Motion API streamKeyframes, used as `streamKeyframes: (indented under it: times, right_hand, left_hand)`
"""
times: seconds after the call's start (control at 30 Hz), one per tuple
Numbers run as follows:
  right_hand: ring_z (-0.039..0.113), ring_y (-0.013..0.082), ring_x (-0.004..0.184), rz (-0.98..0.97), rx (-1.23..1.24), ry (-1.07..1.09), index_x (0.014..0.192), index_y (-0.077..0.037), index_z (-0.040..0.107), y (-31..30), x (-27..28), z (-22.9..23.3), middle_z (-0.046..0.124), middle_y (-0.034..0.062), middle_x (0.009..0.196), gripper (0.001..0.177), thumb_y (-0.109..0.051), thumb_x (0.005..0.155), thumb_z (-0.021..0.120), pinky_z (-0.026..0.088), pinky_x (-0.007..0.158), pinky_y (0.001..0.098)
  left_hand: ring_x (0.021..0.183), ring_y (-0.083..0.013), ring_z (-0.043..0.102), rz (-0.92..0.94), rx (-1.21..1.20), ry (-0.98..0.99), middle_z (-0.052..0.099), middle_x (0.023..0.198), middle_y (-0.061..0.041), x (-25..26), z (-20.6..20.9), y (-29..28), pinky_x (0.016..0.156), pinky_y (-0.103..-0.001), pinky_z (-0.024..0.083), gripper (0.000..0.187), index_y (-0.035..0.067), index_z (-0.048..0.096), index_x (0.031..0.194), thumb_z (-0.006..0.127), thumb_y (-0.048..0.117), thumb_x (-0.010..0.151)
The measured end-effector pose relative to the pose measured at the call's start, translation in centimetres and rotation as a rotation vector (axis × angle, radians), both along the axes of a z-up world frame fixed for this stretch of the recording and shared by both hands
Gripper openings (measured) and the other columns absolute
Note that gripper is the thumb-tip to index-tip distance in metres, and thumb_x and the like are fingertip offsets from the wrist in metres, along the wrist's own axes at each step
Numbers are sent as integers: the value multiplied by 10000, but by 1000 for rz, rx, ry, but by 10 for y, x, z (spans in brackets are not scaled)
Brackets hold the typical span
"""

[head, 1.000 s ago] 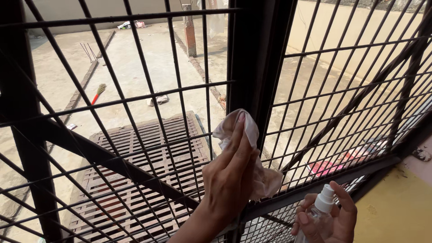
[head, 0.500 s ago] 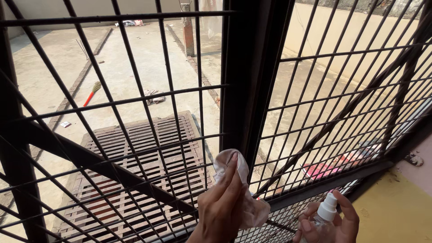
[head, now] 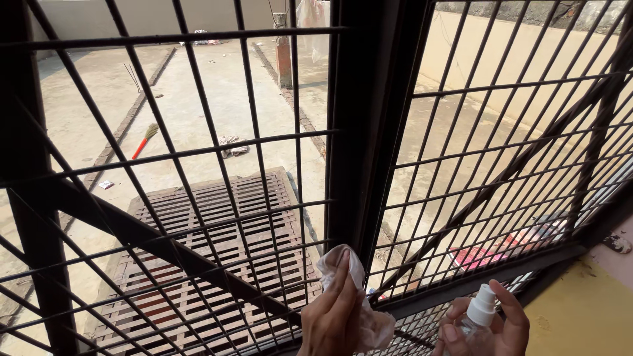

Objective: The person cleans a black metal security grille by repeatedly spraying a clear liquid from a small bottle and wiping the bars with a white cloth. The person works on a vertical section of the grille, moving the cloth up and down along the bars.

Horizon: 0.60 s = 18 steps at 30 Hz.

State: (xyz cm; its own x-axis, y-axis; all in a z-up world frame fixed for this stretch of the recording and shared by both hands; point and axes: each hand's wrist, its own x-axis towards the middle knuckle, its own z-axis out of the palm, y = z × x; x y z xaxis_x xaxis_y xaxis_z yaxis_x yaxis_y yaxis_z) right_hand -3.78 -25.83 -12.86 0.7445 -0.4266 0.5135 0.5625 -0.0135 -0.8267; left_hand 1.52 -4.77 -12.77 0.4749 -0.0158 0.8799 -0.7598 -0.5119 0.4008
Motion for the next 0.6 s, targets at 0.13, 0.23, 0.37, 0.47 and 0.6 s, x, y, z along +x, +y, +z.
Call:
streamKeyframes:
  times: [0.13,0.23,0.37,0.47,0.6]
  right_hand:
    - [639,150,587,35,-14,-16,1552,-226,343,-1,0,1,611,130,933,823,7,829,661,613,441,305]
    - [638,159,631,-32,-12,23,1550,-219,348,-1,3,-4,613,142,953,817,25,833,653,608,454,324]
    - [664,164,667,83,-14,16,1553,-219,327,-10,0,-13,601,134,998,843,33,820,657,640,469,329]
    - [663,163,634,60,-42,14,1568,-225,319,-10,1,-13,613,135,980,844,21,833,654,631,467,321]
    - [652,160,676,51,-47,17,1576,-220,307,-13,1,-16,605,137,990,852,26,838,653,628,489,324]
  left_hand:
    - [819,-305,809,-38,-90,90,658,1346,-309,22,9,-5,606,-364,664,416,-85,570,1375,617,90,1000]
    - [984,-394,757,7,-75,74,648,1328,-332,22,-5,-15,717,-406,669,392,-95,585,1361,566,108,1027]
    - [1096,-431,739,25,-112,216,653,1333,-343,-12,-40,-17,872,-467,655,375,-77,622,1341,530,144,1052]
    - [1163,-487,681,68,-229,230,649,1307,-362,-8,-39,-15,920,-505,620,398,-113,585,1366,509,120,1052]
    - [1138,-462,701,6,-234,248,645,1279,-361,12,-40,-21,894,-477,645,422,-120,555,1379,491,130,1045]
